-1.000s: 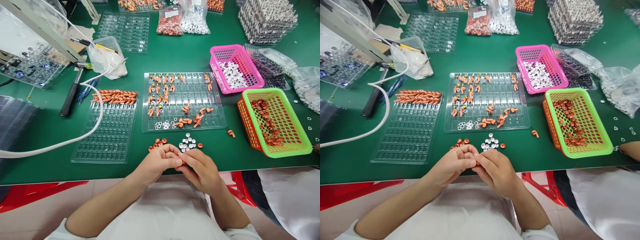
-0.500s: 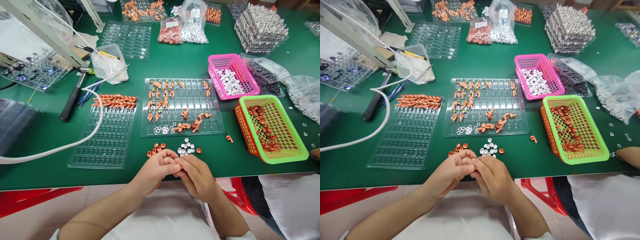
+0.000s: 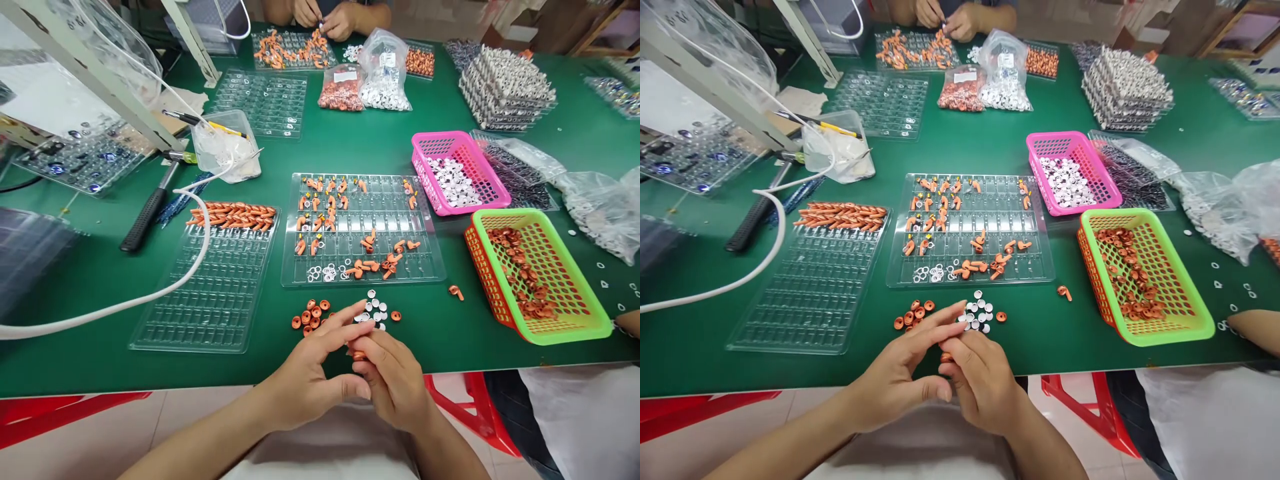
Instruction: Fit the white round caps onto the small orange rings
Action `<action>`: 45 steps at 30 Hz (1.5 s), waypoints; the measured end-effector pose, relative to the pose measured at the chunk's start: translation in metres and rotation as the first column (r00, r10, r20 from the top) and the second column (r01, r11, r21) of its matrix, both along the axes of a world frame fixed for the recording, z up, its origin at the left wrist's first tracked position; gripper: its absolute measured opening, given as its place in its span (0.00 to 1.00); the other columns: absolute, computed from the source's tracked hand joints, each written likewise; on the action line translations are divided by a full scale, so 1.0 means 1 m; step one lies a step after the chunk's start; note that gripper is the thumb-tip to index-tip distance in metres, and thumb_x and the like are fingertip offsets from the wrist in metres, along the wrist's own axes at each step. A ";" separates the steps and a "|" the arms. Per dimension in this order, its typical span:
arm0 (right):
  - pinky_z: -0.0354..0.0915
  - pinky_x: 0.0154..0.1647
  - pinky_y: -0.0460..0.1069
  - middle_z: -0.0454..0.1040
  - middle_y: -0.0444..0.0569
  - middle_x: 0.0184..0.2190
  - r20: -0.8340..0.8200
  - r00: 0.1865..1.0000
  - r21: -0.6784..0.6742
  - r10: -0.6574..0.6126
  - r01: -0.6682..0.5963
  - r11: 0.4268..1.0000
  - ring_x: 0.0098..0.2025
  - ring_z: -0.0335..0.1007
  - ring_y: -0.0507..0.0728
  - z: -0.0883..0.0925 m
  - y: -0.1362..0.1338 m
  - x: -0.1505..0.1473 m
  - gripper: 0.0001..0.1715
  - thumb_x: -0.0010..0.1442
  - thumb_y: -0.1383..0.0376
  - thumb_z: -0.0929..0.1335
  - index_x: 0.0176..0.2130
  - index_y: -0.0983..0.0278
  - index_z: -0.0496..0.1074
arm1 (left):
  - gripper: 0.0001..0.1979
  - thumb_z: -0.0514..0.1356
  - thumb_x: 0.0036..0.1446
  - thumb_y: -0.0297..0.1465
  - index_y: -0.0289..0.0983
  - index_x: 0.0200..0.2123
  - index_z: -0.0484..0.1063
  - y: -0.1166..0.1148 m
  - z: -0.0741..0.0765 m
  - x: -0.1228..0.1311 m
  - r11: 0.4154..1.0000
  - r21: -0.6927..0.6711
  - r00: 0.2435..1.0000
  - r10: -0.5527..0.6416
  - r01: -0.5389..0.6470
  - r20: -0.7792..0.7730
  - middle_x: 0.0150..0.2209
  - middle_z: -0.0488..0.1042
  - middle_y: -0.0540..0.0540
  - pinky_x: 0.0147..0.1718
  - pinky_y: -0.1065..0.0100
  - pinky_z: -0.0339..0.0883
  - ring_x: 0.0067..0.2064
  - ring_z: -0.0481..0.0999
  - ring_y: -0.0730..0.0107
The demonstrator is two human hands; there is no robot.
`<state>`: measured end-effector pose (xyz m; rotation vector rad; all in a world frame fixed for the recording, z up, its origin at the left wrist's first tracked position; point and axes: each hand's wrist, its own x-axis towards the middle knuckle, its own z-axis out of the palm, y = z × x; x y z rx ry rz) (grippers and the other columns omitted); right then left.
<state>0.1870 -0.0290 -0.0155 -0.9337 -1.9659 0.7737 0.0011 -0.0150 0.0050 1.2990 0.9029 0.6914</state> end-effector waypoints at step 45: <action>0.76 0.39 0.51 0.79 0.51 0.39 -0.091 0.996 0.041 -0.022 0.026 0.999 0.41 0.77 0.56 0.002 0.011 -0.003 0.27 0.65 0.75 0.62 0.61 0.61 0.62 | 0.27 0.65 0.59 0.28 0.49 0.60 0.67 -0.001 -0.003 0.013 0.976 -0.205 0.953 0.132 -0.077 0.272 0.61 0.70 0.45 0.61 0.57 0.63 0.62 0.68 0.55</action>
